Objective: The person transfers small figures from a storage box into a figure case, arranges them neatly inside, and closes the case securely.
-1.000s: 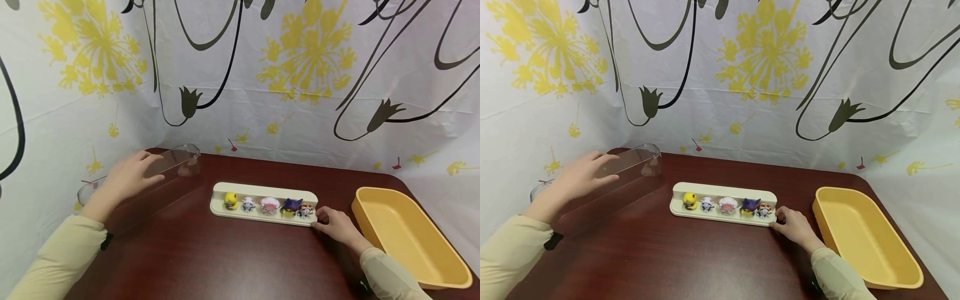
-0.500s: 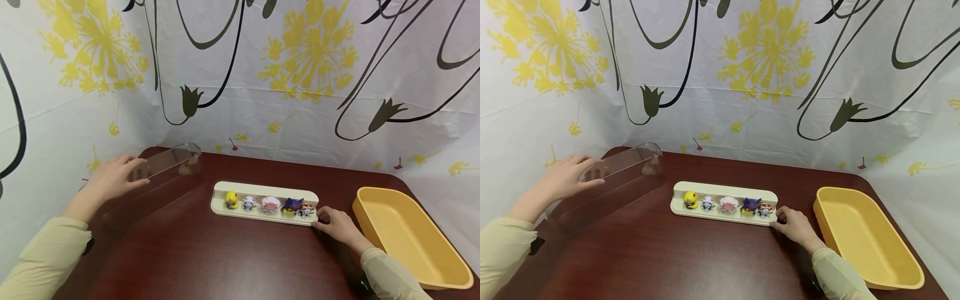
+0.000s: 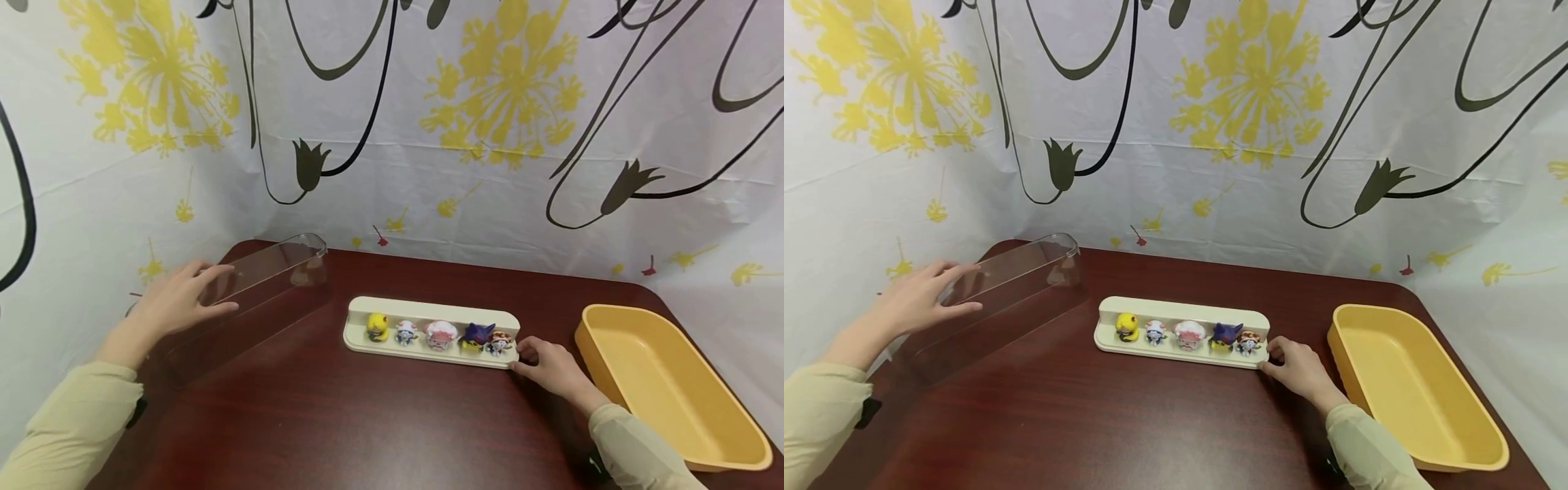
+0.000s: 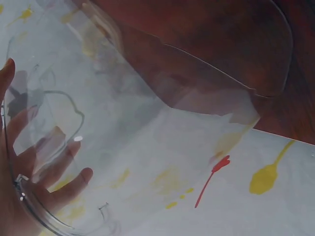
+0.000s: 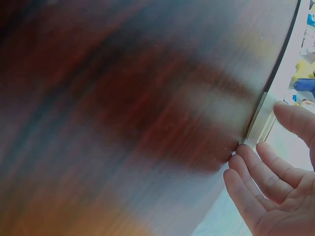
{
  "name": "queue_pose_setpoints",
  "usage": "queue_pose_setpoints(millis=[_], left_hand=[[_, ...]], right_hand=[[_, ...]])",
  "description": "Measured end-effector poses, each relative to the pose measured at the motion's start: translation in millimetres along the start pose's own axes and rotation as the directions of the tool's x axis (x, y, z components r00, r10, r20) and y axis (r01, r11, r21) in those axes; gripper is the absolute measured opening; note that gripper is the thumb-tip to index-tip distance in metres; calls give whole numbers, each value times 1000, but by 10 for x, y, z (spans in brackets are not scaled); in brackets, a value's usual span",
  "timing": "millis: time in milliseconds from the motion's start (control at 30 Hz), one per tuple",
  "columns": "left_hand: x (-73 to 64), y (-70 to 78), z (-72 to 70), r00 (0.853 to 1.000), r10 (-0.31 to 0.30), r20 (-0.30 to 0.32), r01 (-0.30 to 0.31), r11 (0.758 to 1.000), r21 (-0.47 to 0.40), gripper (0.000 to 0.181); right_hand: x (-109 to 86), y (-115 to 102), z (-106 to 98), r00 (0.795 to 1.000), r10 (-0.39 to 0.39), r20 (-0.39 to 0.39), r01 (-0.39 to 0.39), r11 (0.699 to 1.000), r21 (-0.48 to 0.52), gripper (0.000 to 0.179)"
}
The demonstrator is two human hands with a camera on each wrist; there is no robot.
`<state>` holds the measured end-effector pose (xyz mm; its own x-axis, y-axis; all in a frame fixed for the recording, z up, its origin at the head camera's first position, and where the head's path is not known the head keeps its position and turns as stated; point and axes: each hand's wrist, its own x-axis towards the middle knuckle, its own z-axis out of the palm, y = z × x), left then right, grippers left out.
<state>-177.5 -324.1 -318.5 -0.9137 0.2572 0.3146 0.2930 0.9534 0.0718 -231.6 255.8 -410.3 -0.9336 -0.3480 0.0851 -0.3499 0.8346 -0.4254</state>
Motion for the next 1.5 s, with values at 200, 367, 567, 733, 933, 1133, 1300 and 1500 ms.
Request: queue_pose_setpoints(millis=[200, 367, 567, 733, 933, 1133, 1300, 1500], left_hand=[[-16, -7, 57, 1000, 14, -14, -15, 999, -29, 65], [-20, 0, 94, 999, 14, -41, -15, 999, -33, 64], [-18, -18, 125, 998, 27, -55, -29, 999, -37, 63], [-22, -19, 128, 998, 29, -62, -32, 998, -46, 61], [-28, -18, 129, 998, 29, -63, -31, 999, -32, 58], [-37, -22, 132, 997, 37, -67, -38, 999, -9, 56], [-25, -19, 122, 992, 85, -92, -84, 996, 12, 55], [10, -5, 52, 985, 134, -111, -131, 991, 28, 55]], right_hand=[[1, 3, -5, 1000, 0, 3, 0, 1000, -1, 31], [-1, -7, -17, 1000, 0, 5, 1, 1000, -4, 31], [-18, -1, -9, 999, -28, -21, 28, 1000, 10, 33], [-26, 1, 3, 999, -42, -31, 43, 999, 14, 32], [-13, -3, -10, 1000, -18, -9, 18, 1000, 6, 31], [0, 1, -8, 1000, -18, 0, 18, 1000, -2, 30], [6, 19, 0, 1000, -20, 2, 20, 1000, -2, 29], [0, 10, 1, 1000, -16, 0, 16, 1000, 3, 30]])
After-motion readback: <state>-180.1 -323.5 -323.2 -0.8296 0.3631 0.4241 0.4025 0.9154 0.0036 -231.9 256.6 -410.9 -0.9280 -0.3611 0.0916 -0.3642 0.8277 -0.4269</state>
